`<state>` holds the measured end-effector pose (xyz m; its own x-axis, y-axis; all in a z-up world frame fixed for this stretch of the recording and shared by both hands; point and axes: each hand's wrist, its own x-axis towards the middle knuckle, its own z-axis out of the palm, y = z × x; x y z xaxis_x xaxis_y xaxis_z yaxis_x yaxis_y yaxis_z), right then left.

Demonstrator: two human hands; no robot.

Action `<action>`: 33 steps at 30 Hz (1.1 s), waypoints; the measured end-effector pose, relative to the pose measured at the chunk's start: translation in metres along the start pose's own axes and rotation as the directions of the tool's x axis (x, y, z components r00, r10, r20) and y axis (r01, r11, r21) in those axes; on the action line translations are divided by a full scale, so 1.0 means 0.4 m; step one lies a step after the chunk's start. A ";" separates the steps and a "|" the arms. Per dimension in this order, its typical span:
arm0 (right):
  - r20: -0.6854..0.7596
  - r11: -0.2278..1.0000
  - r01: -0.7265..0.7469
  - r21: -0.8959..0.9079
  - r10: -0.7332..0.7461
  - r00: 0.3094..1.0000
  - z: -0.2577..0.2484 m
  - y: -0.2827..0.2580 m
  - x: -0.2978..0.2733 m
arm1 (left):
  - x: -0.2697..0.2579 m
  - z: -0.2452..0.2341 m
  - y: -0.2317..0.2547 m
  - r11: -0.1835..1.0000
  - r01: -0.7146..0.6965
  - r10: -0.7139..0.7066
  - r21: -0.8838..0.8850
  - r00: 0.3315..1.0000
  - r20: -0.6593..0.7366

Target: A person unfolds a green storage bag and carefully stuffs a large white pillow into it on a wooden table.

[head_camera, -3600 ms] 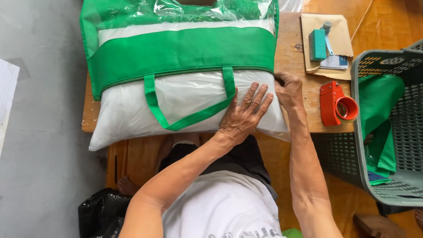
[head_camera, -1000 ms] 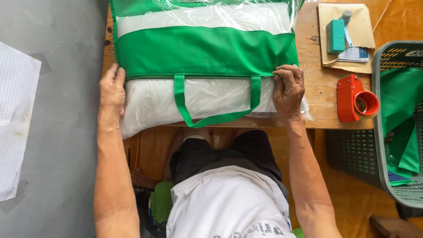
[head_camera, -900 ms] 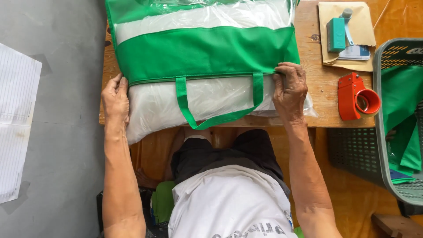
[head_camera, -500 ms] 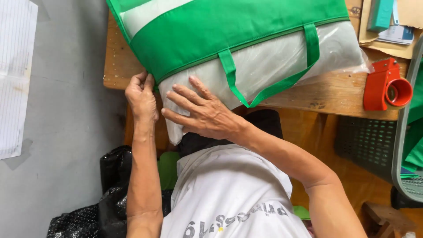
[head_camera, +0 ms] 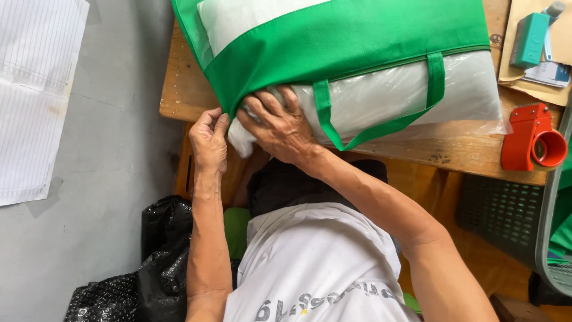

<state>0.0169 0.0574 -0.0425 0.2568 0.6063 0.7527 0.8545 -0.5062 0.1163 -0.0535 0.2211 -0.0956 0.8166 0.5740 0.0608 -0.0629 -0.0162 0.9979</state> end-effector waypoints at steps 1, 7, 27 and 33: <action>-0.002 1.000 0.002 -0.001 -0.002 1.000 0.008 0.004 0.006 | 0.003 -0.006 0.006 1.000 -0.002 0.002 -0.001 1.000 0.000; 0.201 0.980 0.010 0.201 -0.051 0.978 -0.063 0.012 0.009 | 0.036 -0.043 -0.011 1.000 0.000 0.001 -0.016 1.000 0.014; 0.303 -0.058 -0.914 0.401 0.950 0.073 -0.392 0.459 -0.458 | -0.080 0.219 0.300 0.496 -0.767 0.659 0.407 0.638 0.399; 0.446 -0.030 -0.935 0.353 0.884 0.140 -0.411 0.417 -0.548 | -0.297 0.544 0.143 0.317 -0.949 0.716 -0.002 0.238 0.656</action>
<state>0.0289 -0.2608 -0.0816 0.9927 -0.0892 -0.0811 -0.1066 -0.3348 -0.9362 -0.0292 -0.0264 -0.0406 0.5255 -0.4122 0.7442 -0.7956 -0.5480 0.2582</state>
